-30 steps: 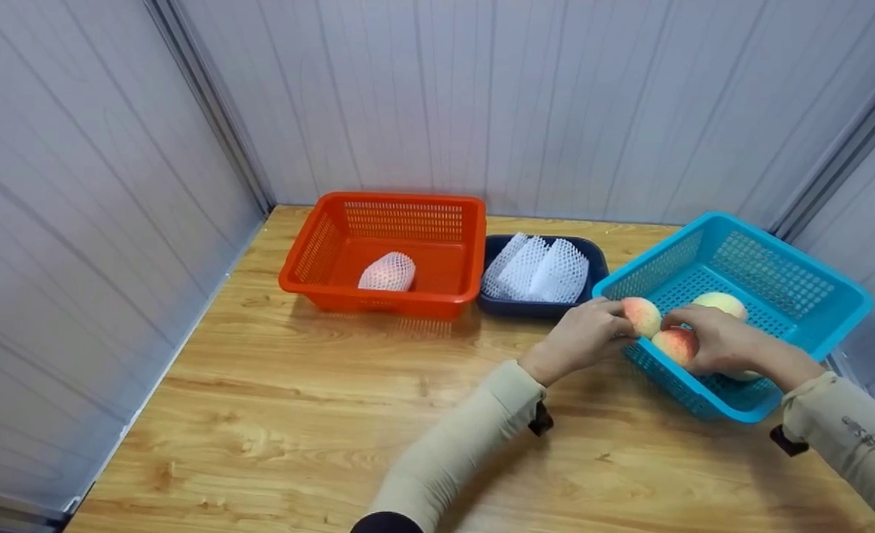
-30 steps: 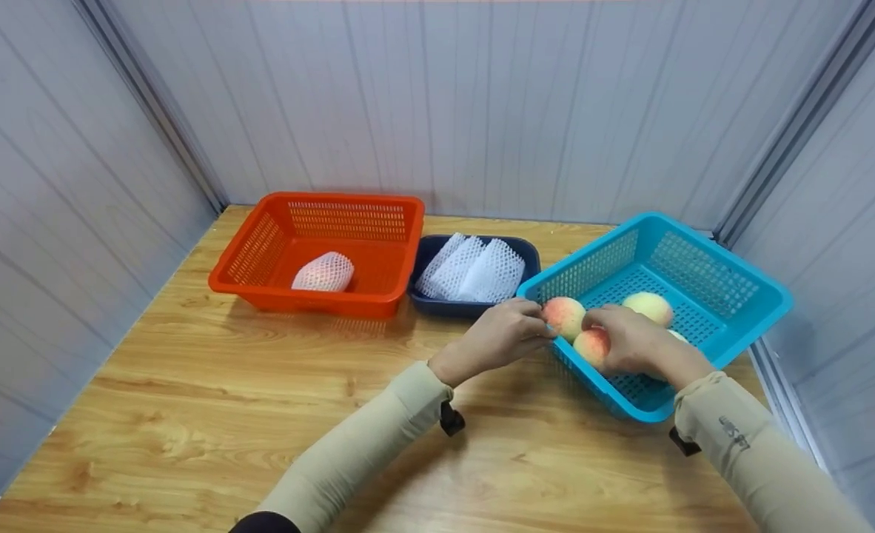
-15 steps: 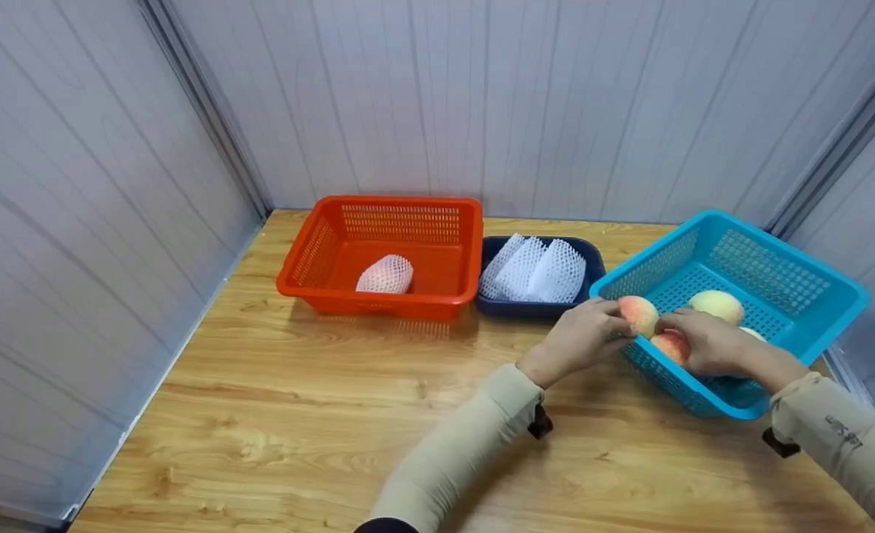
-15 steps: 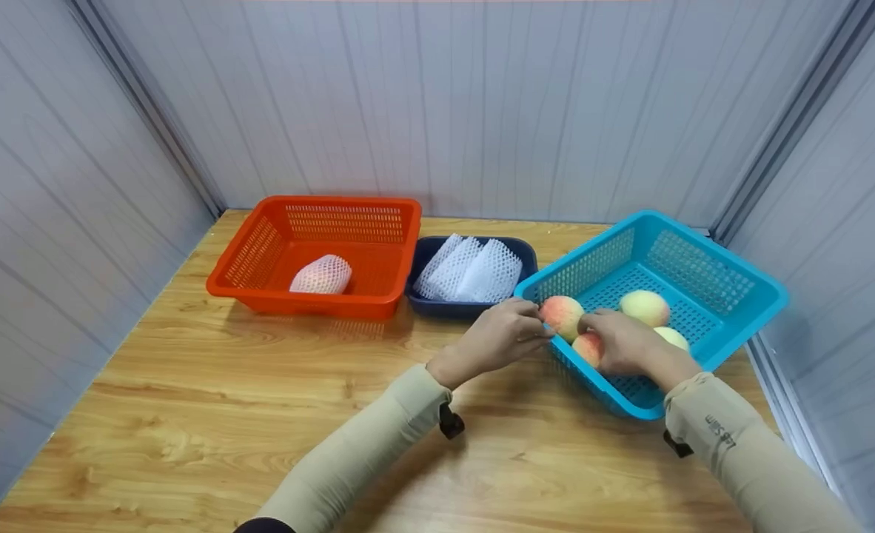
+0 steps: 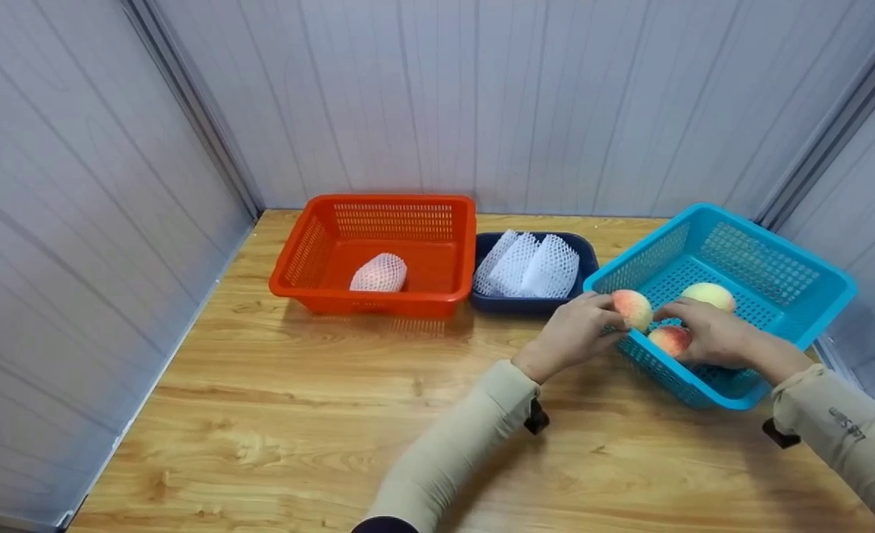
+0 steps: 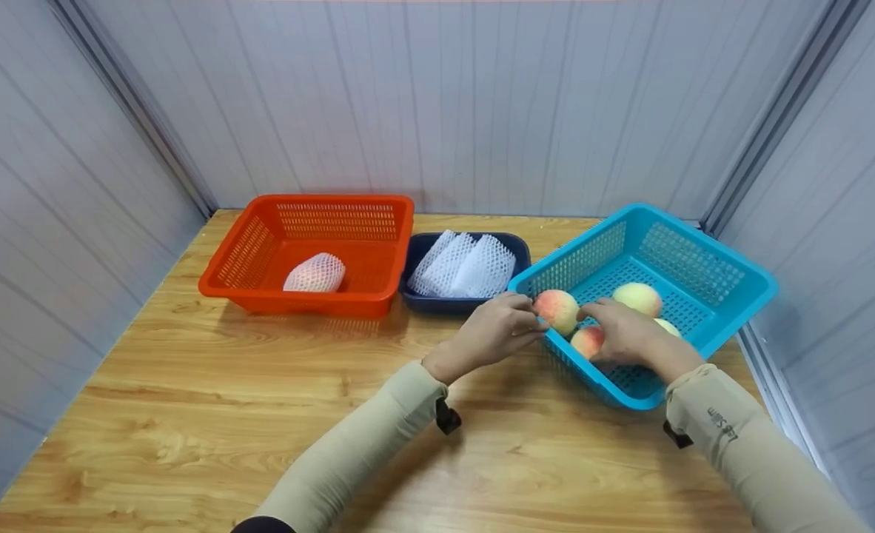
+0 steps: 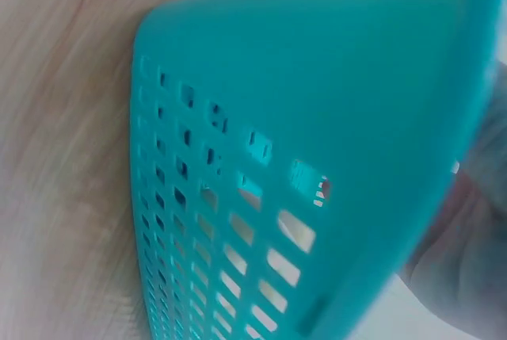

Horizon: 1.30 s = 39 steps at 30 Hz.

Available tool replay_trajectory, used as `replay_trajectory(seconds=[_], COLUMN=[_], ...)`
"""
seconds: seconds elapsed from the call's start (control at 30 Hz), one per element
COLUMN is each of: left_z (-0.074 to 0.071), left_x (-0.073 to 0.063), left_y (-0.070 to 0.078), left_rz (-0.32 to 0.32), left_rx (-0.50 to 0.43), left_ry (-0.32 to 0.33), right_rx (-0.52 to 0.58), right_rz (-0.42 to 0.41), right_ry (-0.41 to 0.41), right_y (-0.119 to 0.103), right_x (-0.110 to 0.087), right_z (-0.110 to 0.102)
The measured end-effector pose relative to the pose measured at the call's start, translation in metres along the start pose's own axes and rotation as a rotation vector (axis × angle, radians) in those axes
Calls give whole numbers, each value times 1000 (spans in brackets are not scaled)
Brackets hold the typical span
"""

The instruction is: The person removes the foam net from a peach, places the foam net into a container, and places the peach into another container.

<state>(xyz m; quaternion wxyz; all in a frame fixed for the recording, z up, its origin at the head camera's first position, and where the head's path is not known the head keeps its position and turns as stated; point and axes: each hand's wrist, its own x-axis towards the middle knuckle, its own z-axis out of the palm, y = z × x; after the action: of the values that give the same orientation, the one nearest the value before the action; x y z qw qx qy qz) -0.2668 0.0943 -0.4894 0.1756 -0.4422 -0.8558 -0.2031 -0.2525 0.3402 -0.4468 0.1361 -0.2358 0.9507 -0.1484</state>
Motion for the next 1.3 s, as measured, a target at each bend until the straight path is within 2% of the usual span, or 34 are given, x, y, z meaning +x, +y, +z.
replay_trajectory(seconds=[0.13,0.3,0.53,0.73,0.93,1.13,1.3], left_z=[1,2,0,-2,0,4,5], left_x=[0,-1,2,4,-3,-6,-4], left_y=[0,0,-1,-3,-2,-2,-2], left_rz=[6,9,0,-5,-10,-7,8], left_rx=[-2,-5,-16,-10,-44,-39,-41], left_ry=[8,14,1,-5,-18,11,41], right_rx=[20,-20,-19,-28,-110,-207,-228], right_rz=[-23,-97,-85,-106,-159,-297,-411], right_ry=[-3,28,58,150,249,363,462], right_y=[0,0,-5,-13,-28,-46,-59], right_x=[-1,1,1,-2,-9,-12,-17], right_z=[-2,-4,-19,-32,-30,-27,-27])
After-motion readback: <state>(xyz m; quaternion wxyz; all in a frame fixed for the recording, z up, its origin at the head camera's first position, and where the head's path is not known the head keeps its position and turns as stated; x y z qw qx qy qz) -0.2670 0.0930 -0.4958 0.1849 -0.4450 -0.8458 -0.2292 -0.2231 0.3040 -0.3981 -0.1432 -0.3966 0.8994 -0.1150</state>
